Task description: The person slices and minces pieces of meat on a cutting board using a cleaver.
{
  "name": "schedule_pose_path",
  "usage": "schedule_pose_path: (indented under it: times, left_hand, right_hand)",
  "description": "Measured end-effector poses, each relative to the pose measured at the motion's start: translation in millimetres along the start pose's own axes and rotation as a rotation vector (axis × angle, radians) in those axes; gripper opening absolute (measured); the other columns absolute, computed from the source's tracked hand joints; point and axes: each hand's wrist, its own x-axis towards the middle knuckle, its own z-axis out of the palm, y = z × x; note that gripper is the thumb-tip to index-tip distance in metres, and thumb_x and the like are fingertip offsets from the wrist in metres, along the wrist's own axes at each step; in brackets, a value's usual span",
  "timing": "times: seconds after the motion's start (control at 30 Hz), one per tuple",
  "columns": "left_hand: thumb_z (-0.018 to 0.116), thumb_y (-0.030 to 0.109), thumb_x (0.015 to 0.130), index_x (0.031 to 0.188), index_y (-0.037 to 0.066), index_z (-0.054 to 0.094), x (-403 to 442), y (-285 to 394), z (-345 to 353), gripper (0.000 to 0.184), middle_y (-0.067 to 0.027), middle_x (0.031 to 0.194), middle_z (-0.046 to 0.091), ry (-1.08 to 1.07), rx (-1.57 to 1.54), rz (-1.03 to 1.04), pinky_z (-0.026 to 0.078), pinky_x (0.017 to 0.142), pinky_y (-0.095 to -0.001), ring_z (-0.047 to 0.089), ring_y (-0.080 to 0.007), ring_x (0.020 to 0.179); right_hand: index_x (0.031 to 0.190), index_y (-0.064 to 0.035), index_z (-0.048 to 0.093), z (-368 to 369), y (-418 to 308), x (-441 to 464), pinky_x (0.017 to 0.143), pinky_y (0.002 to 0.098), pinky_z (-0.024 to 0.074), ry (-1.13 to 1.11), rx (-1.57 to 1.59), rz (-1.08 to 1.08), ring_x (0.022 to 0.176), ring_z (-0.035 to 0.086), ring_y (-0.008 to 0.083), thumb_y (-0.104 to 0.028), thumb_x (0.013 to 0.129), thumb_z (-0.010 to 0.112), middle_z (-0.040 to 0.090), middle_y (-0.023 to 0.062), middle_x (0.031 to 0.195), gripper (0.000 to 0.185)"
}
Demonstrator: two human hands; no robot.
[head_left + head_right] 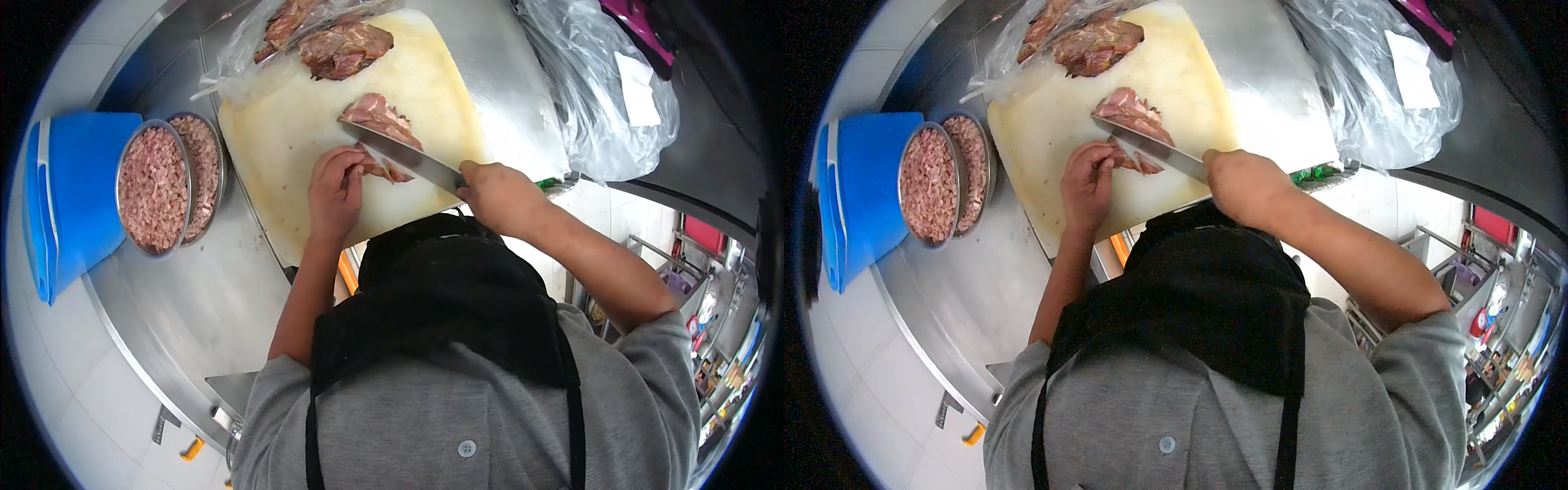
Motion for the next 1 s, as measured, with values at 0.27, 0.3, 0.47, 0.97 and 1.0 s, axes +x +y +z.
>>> schedule_pose_path:
  times: [0.27, 0.3, 0.47, 0.97, 1.0]
  left_hand:
    - [0.073, 0.005, 0.079, 0.100, 0.011, 0.071, -9.1, 8.4, -1.7, 0.021, -0.0082, 0.112, 0.063, 0.105, 0.312, -0.018, 0.048, 0.092, -0.0424, 0.061, -0.0291, 0.106]
    - [0.073, 0.005, 0.079, 0.100, 0.011, 0.071, -4.3, 13.7, -0.7, 0.021, -0.0082, 0.112, 0.063, 0.102, 0.310, -0.015, 0.048, 0.092, -0.0424, 0.061, -0.0291, 0.106]
    - [0.075, 0.013, 0.078, 0.095, 0.016, 0.071, 6.0, 20.2, 15.6, 0.018, 0.0022, 0.103, 0.065, -0.117, 0.317, 0.302, 0.040, 0.096, -0.0425, 0.059, -0.0217, 0.106]
    - [0.074, 0.014, 0.078, 0.088, 0.015, 0.070, 2.0, 5.3, 23.8, 0.011, 0.0002, 0.096, 0.069, -0.058, 0.240, 0.320, 0.038, 0.092, -0.0396, 0.062, -0.0215, 0.099]
    - [0.074, 0.014, 0.078, 0.088, 0.015, 0.070, 1.7, 4.9, 23.8, 0.011, 0.0002, 0.096, 0.069, -0.062, 0.238, 0.312, 0.038, 0.092, -0.0396, 0.062, -0.0215, 0.099]
  right_hand:
    - [0.101, 0.0006, 0.057, 10.0, 17.3, -11.6, 0.078, 0.0540, 0.0512, 0.091, 0.025, -0.012, 0.086, 0.067, 0.0454, -0.023, 0.097, 0.060, 0.068, 0.0254, 0.083, 0.024]
    - [0.100, 0.0005, 0.057, 14.4, 18.4, -11.2, 0.077, 0.0542, 0.0513, 0.099, 0.049, 0.000, 0.085, 0.067, 0.0452, -0.022, 0.097, 0.060, 0.068, 0.0254, 0.082, 0.023]
    - [0.097, 0.0001, 0.056, 11.6, 13.8, -20.0, 0.072, 0.0539, 0.0518, 0.173, 0.056, -0.028, 0.079, 0.067, 0.0443, -0.020, 0.096, 0.060, 0.068, 0.0244, 0.079, 0.021]
    - [0.103, 0.0021, 0.058, 4.1, -8.1, -70.9, 0.071, 0.0504, 0.0567, 0.072, -0.061, 0.086, 0.079, 0.072, 0.0407, -0.004, 0.088, 0.052, 0.070, 0.0251, 0.082, 0.017]
    - [0.102, 0.0019, 0.058, 4.4, -9.5, -72.9, 0.071, 0.0505, 0.0567, 0.070, -0.065, 0.087, 0.078, 0.072, 0.0407, -0.004, 0.088, 0.052, 0.070, 0.0252, 0.082, 0.017]
